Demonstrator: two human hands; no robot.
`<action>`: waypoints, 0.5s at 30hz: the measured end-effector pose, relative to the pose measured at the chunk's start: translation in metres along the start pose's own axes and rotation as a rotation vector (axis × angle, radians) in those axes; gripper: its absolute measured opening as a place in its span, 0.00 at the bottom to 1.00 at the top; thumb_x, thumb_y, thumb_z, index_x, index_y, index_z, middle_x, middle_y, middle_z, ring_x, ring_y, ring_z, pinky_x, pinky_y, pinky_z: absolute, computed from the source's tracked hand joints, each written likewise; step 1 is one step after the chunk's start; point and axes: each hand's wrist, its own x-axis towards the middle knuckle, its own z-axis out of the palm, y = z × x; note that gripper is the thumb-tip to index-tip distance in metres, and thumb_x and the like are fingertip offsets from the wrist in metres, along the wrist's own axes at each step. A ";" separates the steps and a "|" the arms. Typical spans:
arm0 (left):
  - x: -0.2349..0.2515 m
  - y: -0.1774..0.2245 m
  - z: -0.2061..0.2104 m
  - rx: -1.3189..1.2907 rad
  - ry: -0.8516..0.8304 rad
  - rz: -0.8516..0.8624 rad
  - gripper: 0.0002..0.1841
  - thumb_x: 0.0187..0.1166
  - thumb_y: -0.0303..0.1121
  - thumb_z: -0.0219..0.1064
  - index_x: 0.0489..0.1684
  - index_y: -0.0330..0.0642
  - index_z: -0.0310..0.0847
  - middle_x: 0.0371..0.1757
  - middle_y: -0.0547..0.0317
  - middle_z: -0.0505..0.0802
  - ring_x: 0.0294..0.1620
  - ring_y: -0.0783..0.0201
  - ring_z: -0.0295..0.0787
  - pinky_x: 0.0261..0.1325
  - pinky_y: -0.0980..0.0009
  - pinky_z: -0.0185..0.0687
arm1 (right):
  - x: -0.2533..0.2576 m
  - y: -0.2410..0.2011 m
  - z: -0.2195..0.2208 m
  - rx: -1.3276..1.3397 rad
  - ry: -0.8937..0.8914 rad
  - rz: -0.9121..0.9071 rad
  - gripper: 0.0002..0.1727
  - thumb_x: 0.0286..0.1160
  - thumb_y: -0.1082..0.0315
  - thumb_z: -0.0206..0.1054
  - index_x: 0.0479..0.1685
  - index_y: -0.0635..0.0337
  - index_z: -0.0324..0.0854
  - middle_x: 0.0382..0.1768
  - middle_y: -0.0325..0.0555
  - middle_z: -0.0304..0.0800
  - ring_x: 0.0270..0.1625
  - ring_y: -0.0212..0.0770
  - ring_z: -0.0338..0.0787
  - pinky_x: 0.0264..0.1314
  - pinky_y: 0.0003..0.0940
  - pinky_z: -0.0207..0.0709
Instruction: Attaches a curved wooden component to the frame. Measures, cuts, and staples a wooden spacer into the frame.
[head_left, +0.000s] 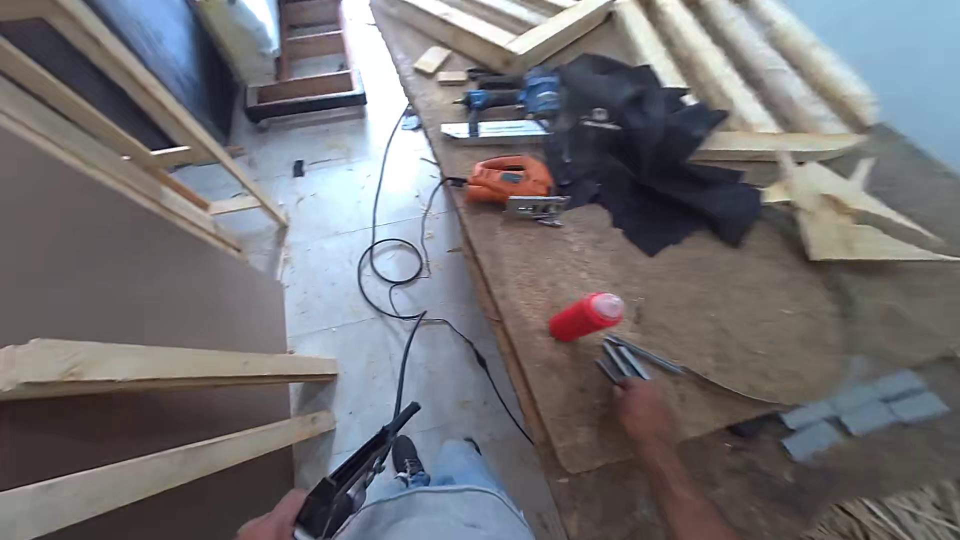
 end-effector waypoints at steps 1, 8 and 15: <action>0.007 -0.003 -0.008 -0.006 0.014 0.021 0.20 0.56 0.39 0.81 0.43 0.34 0.89 0.32 0.44 0.95 0.35 0.46 0.95 0.41 0.41 0.87 | 0.004 0.004 0.004 -0.009 0.012 0.011 0.14 0.82 0.63 0.64 0.54 0.62 0.89 0.60 0.66 0.88 0.65 0.68 0.87 0.65 0.69 0.79; 0.087 0.003 -0.077 0.033 0.024 0.146 0.17 0.56 0.37 0.81 0.40 0.38 0.89 0.31 0.49 0.95 0.33 0.51 0.95 0.37 0.45 0.88 | 0.009 0.002 -0.008 -0.112 -0.102 -0.009 0.14 0.82 0.65 0.61 0.54 0.64 0.87 0.62 0.68 0.84 0.68 0.68 0.84 0.68 0.67 0.79; 0.187 0.043 -0.155 0.106 0.060 0.338 0.16 0.55 0.35 0.81 0.40 0.40 0.89 0.29 0.55 0.94 0.27 0.60 0.93 0.29 0.54 0.88 | -0.070 -0.210 -0.073 0.907 -0.345 -0.607 0.09 0.81 0.69 0.66 0.39 0.68 0.85 0.47 0.54 0.91 0.55 0.42 0.91 0.59 0.41 0.86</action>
